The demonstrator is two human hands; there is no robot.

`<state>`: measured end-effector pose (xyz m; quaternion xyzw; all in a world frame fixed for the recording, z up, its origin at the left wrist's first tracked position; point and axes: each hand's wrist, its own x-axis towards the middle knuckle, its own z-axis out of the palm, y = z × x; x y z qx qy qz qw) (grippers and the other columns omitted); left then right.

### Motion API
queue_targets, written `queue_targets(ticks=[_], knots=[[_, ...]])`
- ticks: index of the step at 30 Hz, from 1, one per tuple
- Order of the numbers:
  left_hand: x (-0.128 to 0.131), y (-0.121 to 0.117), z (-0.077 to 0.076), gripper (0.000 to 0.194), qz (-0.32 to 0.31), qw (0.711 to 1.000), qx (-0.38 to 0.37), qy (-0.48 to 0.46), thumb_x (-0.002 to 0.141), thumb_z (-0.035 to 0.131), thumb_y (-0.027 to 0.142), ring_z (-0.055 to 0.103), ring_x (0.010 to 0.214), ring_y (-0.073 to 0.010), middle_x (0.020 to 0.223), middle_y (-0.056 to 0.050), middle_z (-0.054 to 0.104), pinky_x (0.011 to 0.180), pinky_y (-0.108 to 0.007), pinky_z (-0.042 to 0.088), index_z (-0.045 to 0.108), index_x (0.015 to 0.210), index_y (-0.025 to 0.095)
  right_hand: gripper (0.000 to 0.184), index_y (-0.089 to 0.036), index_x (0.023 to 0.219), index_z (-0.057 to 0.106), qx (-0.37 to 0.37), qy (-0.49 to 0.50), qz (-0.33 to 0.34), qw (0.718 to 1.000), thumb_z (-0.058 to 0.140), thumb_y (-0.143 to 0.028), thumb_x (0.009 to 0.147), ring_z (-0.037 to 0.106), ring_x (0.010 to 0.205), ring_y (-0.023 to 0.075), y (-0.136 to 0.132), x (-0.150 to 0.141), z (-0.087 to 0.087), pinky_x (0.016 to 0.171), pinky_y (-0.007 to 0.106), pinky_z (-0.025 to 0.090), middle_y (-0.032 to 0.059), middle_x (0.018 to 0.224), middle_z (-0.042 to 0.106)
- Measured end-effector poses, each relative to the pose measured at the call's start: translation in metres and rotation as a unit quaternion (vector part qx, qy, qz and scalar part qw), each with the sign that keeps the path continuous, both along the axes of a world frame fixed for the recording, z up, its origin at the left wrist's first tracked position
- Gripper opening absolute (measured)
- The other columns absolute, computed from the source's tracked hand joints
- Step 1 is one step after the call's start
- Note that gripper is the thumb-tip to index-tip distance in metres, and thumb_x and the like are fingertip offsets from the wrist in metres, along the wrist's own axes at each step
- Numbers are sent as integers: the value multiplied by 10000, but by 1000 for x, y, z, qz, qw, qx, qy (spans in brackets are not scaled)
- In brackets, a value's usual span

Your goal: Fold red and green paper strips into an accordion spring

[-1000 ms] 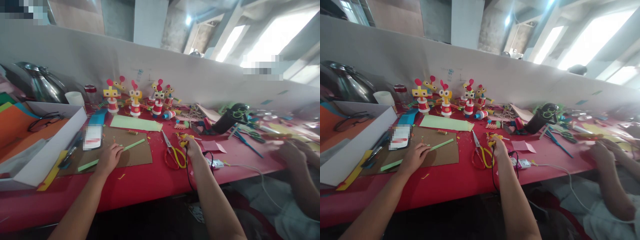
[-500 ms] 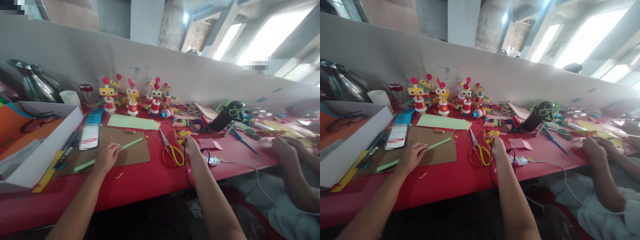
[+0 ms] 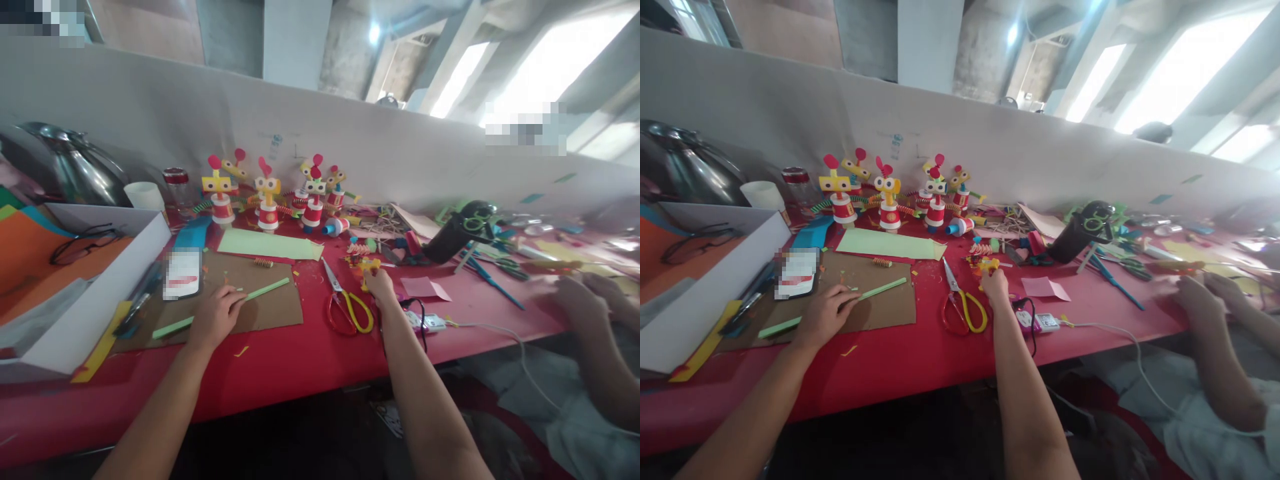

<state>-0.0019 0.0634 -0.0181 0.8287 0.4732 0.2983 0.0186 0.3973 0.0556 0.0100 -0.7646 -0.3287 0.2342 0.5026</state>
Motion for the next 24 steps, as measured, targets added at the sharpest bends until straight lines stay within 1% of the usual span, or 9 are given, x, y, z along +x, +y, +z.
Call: queue_targets(ticks=[3,5,6,8,10,12,17,19,24], knots=[[-1,1,0,253,-11,1000,6,2,889,457,281,613,899,-225,952,-76,653,812,-366,483,696,955,227,338,-51,1071,538,-11,-102,-66,993,565,-132,745,407,1235,365,-6,-10,8,983,439,331,278,1272,448],[-2,3,-1,244,-16,1000,4,6,882,464,267,600,946,-247,963,-83,657,847,-394,471,691,960,226,408,-39,1170,502,-15,-184,-73,980,535,-138,776,317,1283,380,-9,-26,13,1037,473,239,281,1351,363],[-2,4,-2,239,-16,1000,0,9,876,470,258,591,965,-258,975,-85,658,859,-407,464,685,975,225,397,-53,1189,505,-19,-253,-57,966,508,-161,808,326,1267,375,-9,-36,14,1036,479,232,262,1337,388],[-2,6,-3,234,-7,1000,-13,12,855,492,238,575,979,-279,993,-88,660,860,-429,457,671,1004,225,347,-122,1189,548,-6,-364,56,930,450,-189,863,398,1194,328,-8,-62,15,1013,453,264,196,1260,488],[0,6,-3,221,9,999,-21,24,828,516,219,561,964,-300,981,-93,656,843,-447,453,665,991,223,293,-175,1129,615,21,-387,245,888,443,-199,893,469,1098,263,-5,-91,13,986,393,303,131,1147,590],[2,6,-1,184,22,999,-20,44,808,526,194,550,943,-313,952,-97,647,826,-456,447,661,931,218,286,-222,1118,641,28,-384,357,851,440,-201,916,472,1082,241,-1,-118,8,958,380,315,87,1157,616],[9,1,9,160,16,997,-44,54,809,495,126,567,915,-293,915,-79,665,790,-416,440,617,849,221,185,-256,970,697,15,-379,395,837,524,-292,914,439,1084,266,2,-156,3,883,402,303,62,1118,641],[14,-1,14,166,21,997,-61,45,823,480,125,587,905,-283,895,-70,679,773,-398,439,607,860,226,177,-225,870,700,23,-365,396,842,531,-262,911,475,1026,240,2,-161,3,877,380,298,59,999,671],[27,1,30,199,15,998,-40,46,822,468,113,612,905,-268,915,-67,694,789,-392,418,619,890,223,129,-220,857,684,85,-318,374,867,567,-264,889,537,930,205,3,-160,0,881,354,310,39,868,681]])
